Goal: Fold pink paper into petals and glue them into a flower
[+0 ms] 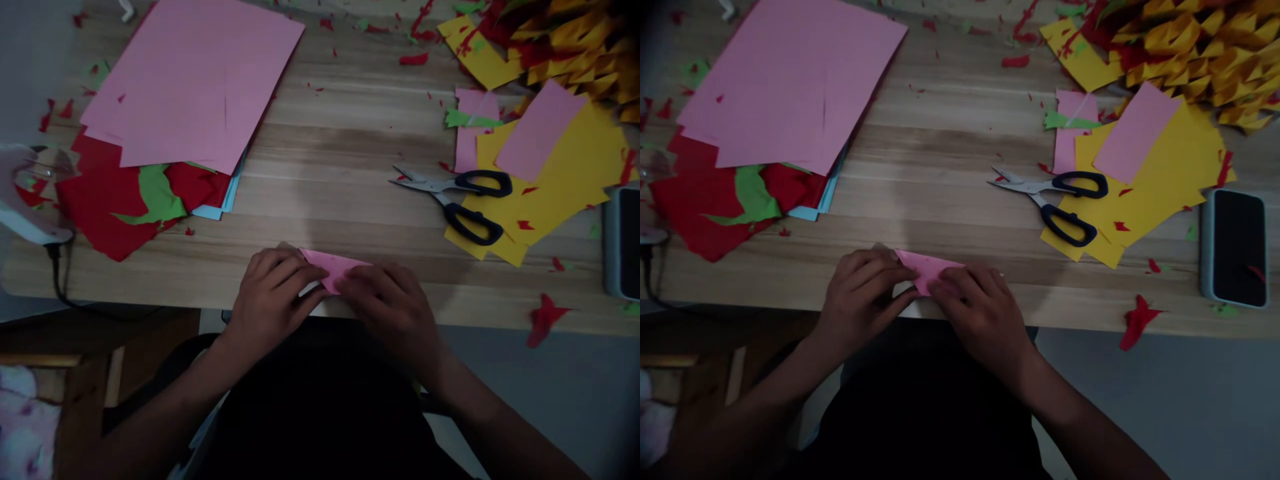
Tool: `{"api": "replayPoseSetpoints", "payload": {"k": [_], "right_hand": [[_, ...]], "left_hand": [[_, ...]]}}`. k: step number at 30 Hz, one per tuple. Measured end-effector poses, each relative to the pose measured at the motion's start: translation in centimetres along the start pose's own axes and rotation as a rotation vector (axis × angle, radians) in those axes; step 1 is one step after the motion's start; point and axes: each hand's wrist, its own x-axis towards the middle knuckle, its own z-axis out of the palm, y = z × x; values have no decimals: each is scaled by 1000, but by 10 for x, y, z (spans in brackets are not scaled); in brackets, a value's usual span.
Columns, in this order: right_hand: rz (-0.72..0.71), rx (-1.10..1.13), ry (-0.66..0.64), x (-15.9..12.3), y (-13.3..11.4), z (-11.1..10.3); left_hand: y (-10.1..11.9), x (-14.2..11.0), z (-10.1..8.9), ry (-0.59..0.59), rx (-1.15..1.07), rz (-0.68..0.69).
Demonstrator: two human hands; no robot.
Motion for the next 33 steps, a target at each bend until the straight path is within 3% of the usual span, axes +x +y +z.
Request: {"api": "replayPoseSetpoints", "payload": {"k": [8, 14, 23, 33], "right_hand": [[255, 160, 14, 22, -4, 0], [180, 116, -39, 23, -8, 0], [423, 31, 17, 41, -15, 7], [472, -3, -16, 44, -18, 9]], "left_hand": [[0, -1, -2, 7, 3, -83], [1, -7, -4, -30, 13, -58], [0, -8, -5, -36, 27, -59], [-4, -9, -5, -56, 31, -9]]}}
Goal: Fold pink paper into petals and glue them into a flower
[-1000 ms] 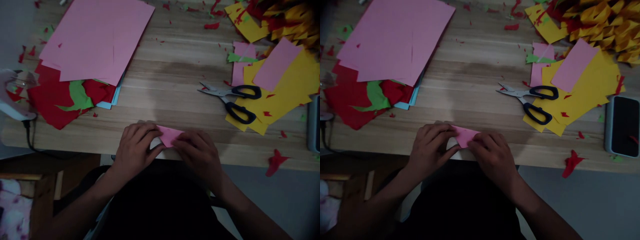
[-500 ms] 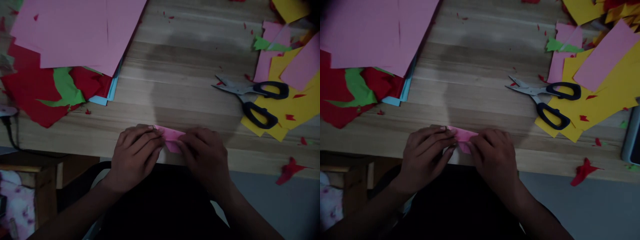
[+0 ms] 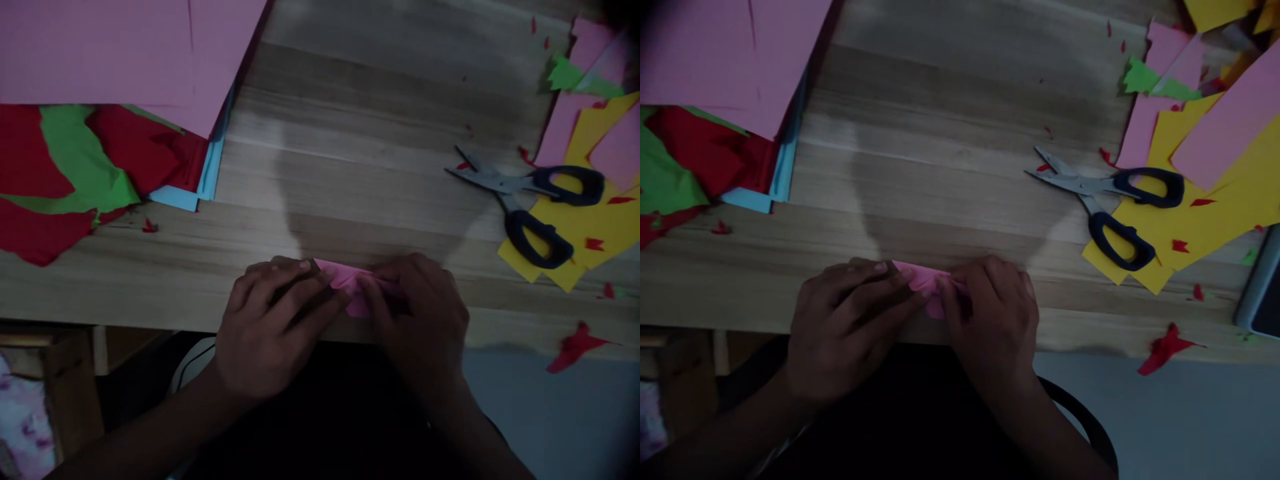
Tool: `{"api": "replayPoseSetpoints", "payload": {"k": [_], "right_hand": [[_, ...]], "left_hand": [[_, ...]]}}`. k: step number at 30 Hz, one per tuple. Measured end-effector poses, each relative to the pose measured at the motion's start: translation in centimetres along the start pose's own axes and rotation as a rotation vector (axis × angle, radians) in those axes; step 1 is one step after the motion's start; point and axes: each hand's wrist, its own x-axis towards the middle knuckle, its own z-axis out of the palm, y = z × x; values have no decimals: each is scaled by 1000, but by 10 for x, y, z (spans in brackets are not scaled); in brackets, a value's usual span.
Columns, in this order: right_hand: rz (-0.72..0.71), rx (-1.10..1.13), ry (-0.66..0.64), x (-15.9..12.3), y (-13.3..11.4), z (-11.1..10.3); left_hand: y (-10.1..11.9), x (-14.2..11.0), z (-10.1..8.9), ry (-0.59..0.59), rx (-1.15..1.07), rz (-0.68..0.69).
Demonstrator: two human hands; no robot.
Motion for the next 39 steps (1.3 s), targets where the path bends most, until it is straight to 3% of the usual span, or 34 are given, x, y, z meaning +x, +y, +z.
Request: {"api": "replayPoseSetpoints", "payload": {"k": [10, 19, 24, 32, 39], "right_hand": [[30, 15, -59, 6, -2, -6], [41, -32, -24, 2, -2, -3], [93, -94, 69, -5, 5, -3], [62, -71, 34, -3, 9, -7], [59, -25, 46, -4, 14, -9]], "left_hand": [[-2, -5, 1, 23, -4, -6], [16, 0, 3, -31, 63, -85], [17, -3, 5, -30, 53, -48], [22, -5, 10, -109, 46, 134], [16, -3, 9, -126, 114, 141]]}}
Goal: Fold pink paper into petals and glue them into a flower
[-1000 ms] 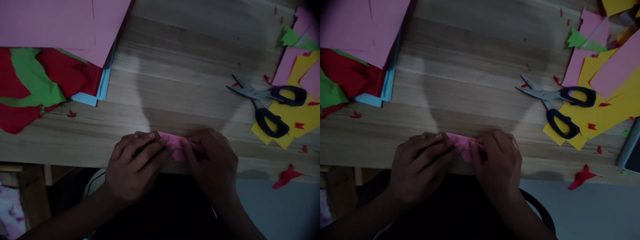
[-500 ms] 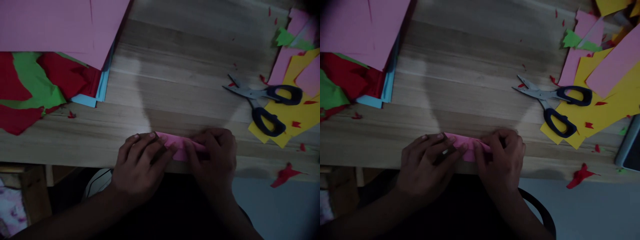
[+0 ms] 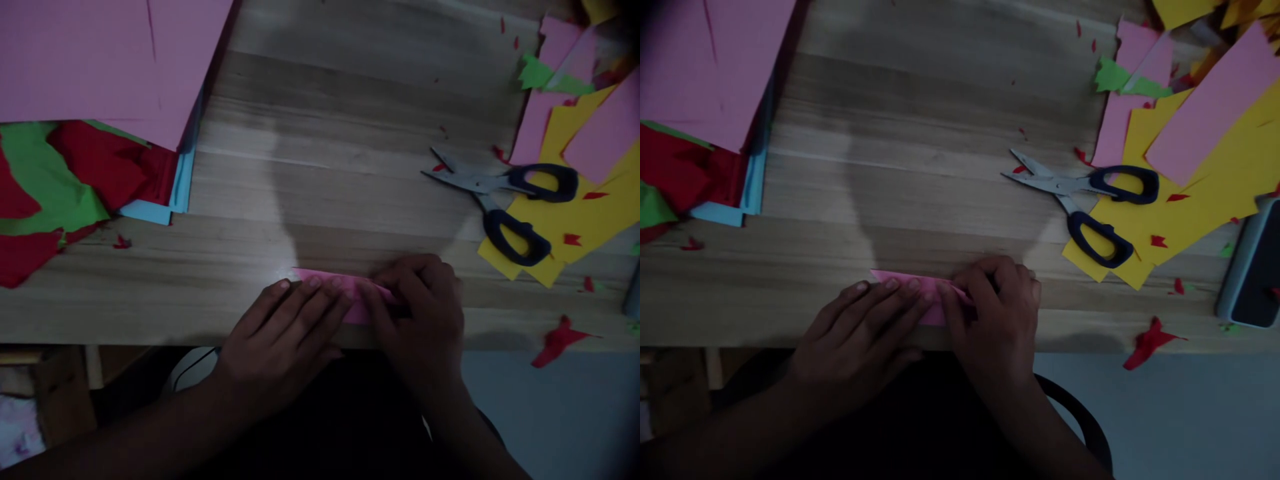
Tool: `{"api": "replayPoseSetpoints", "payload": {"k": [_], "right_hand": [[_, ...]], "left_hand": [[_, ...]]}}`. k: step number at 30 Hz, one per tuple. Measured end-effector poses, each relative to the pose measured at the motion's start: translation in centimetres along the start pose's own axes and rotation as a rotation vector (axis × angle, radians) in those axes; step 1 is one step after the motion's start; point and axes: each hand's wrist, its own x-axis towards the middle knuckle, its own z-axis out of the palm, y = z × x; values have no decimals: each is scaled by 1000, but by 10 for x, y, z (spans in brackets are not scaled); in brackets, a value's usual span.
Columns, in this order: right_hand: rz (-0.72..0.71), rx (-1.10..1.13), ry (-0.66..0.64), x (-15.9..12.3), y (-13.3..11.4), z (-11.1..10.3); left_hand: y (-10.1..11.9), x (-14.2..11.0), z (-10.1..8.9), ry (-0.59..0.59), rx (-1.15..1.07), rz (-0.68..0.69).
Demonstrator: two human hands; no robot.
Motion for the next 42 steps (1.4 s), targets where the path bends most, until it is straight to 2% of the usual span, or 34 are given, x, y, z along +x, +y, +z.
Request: {"api": "replayPoseSetpoints", "payload": {"k": [8, 10, 13, 16, 19, 28, 36, 42], "right_hand": [[80, -13, 96, -4, 25, -9], [41, 10, 172, -7, 26, -11], [-121, 29, 249, -17, 18, -8], [-261, -15, 88, -31, 8, -1], [-292, -84, -16, -43, 7, 6], [-217, 1, 21, -50, 16, 1], [-178, -42, 72, -47, 16, -3], [-334, -144, -11, -45, 14, 2]], "left_hand": [[3, 8, -3, 4, 35, -22], [4, 12, -6, 1, 54, -11], [4, 15, -9, -4, 84, 12], [4, 14, -9, -19, 116, 27], [2, 12, -9, -14, 135, 37], [-2, 10, -7, 3, 115, 45], [-1, 6, -1, 8, 93, 42], [1, 1, -8, -19, 104, 36]]}}
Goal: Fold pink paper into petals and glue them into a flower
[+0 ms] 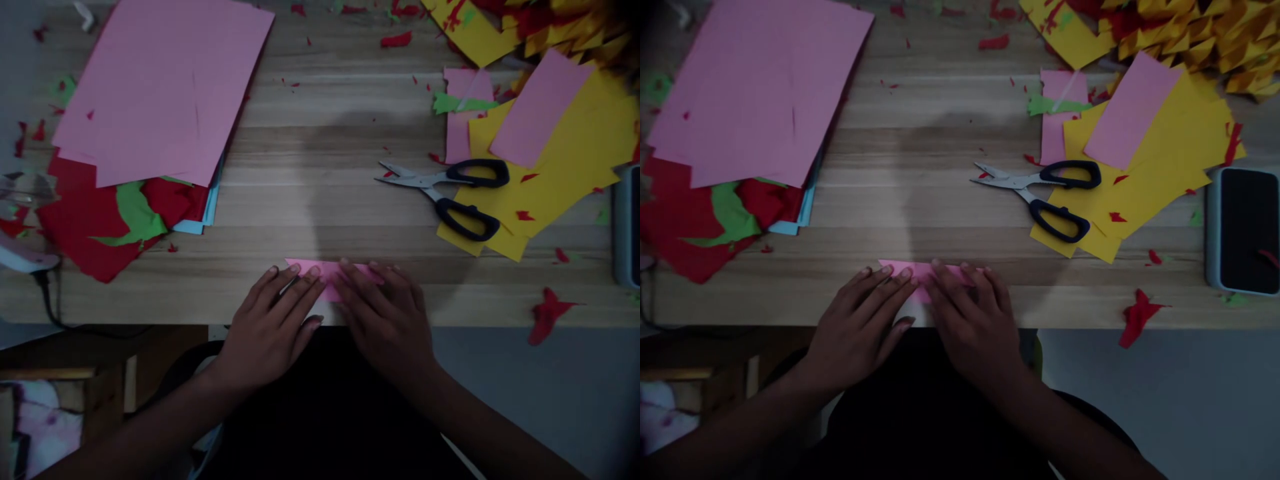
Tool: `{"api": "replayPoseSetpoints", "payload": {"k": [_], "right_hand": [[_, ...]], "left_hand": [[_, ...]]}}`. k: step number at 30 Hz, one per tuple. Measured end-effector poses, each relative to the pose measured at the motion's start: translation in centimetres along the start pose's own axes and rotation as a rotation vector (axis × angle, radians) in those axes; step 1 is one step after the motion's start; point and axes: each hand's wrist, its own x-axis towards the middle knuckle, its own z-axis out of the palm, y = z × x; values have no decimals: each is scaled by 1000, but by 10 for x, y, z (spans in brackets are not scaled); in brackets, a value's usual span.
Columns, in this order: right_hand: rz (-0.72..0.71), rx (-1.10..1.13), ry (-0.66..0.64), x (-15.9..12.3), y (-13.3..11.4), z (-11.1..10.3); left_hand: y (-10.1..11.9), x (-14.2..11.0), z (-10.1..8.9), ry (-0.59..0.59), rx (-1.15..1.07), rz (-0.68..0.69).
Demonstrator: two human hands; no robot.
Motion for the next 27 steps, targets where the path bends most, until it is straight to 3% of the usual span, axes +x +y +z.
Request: {"api": "replayPoseSetpoints", "payload": {"k": [8, 12, 17, 22, 27], "right_hand": [[73, -109, 94, -35, 30, -9], [65, -58, 121, -42, 38, -11], [-47, -25, 125, -34, 14, -6], [-133, -54, 4, -12, -21, 22], [-9, -145, 53, -17, -2, 30]], "left_hand": [[-6, -10, 4, 31, 51, -50], [-9, -15, 9, 44, 95, -17], [-8, -18, 12, 74, 136, 18], [-5, -12, 12, 43, 225, 4], [-10, -12, 10, 70, 202, 1]]}}
